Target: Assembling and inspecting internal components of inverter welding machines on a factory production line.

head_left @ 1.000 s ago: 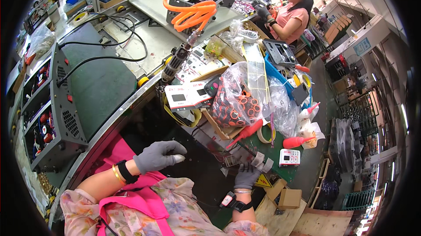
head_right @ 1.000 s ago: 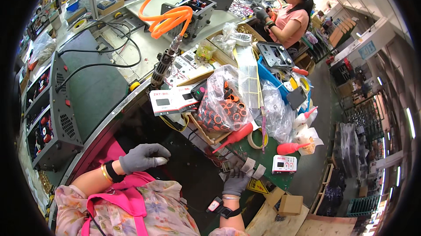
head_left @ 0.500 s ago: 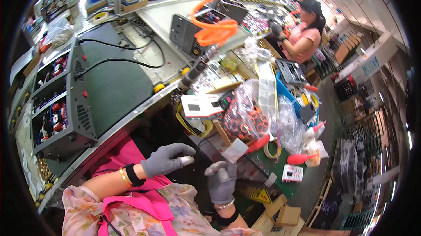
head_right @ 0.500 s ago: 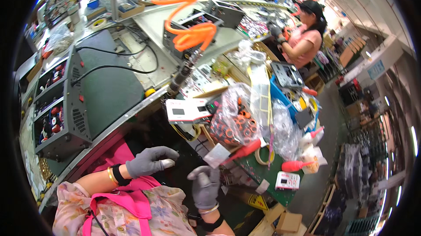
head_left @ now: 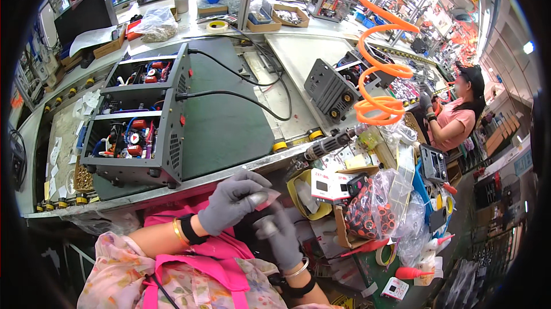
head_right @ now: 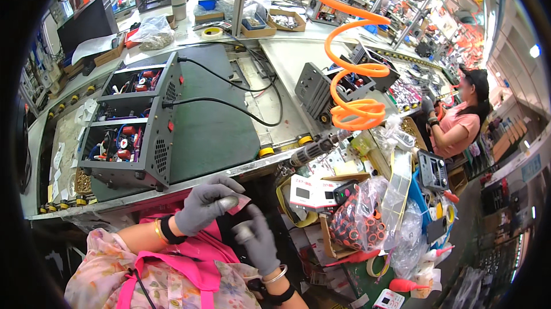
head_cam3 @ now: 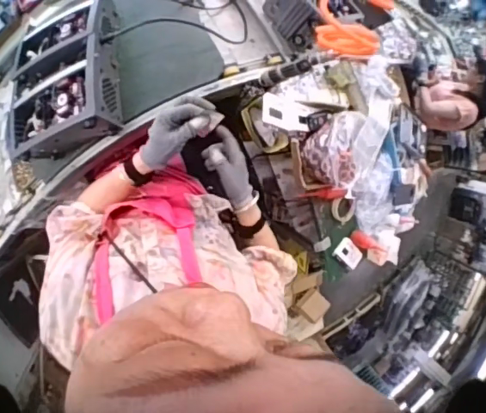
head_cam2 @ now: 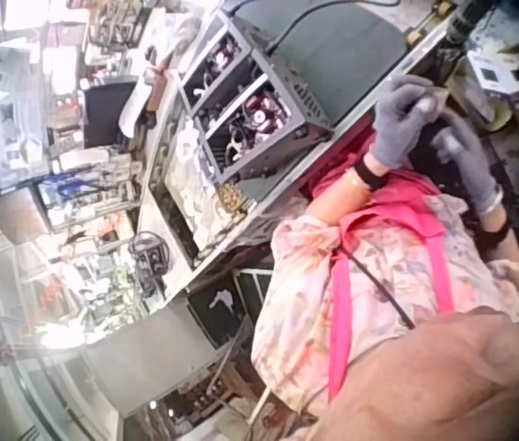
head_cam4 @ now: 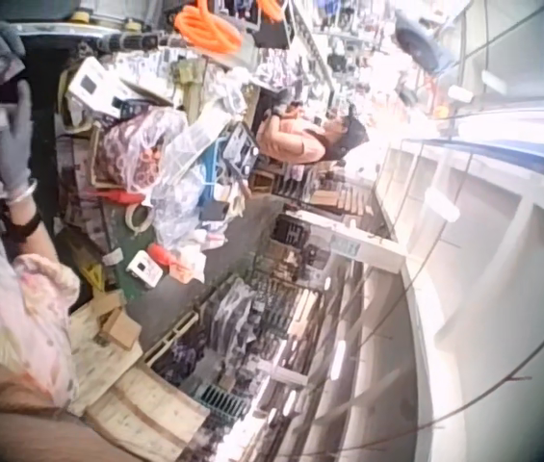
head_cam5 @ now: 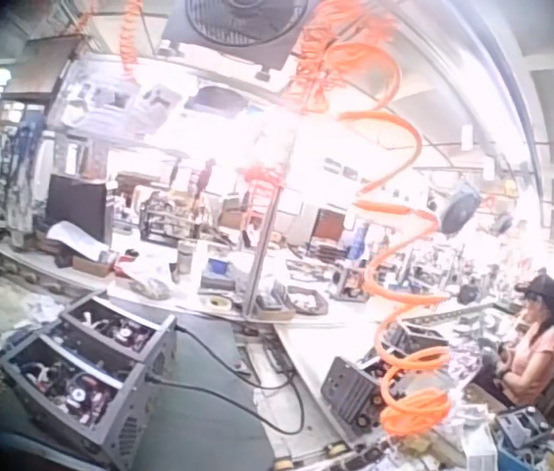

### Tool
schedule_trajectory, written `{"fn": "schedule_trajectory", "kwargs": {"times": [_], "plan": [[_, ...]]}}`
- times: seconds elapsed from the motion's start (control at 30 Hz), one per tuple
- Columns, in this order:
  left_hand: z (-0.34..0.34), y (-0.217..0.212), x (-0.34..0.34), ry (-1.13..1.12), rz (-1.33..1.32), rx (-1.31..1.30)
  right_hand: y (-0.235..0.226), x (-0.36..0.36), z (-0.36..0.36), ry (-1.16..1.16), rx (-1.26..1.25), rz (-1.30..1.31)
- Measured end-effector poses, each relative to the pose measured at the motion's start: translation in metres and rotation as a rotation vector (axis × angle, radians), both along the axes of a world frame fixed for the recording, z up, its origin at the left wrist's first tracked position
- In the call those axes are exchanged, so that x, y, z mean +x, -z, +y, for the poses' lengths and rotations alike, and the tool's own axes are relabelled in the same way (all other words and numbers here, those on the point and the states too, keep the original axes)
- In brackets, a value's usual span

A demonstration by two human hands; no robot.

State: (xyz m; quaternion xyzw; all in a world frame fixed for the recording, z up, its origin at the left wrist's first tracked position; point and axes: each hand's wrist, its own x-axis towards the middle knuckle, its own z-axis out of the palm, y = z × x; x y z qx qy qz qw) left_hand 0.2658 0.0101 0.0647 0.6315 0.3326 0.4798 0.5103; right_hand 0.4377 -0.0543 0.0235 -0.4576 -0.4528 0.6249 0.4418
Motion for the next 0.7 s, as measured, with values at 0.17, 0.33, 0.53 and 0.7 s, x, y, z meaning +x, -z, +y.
{"fn": "schedule_trajectory", "kwargs": {"times": [0.17,0.33,0.53,0.7], "plan": [[0.010,-0.010,-0.032,0.162,0.379,0.074,-0.023,0.007,0.035,0.011,0.329,-0.073],[0.001,-0.025,-0.054,0.214,0.637,-0.018,-0.041,-0.011,0.061,-0.276,0.380,-0.304],[-0.033,-0.058,-0.096,-0.188,0.781,0.031,-0.016,-0.055,0.088,-0.143,0.246,0.081],[-0.029,-0.080,-0.146,-0.691,1.023,0.659,0.013,-0.124,0.129,-0.027,-0.248,0.782]]}}
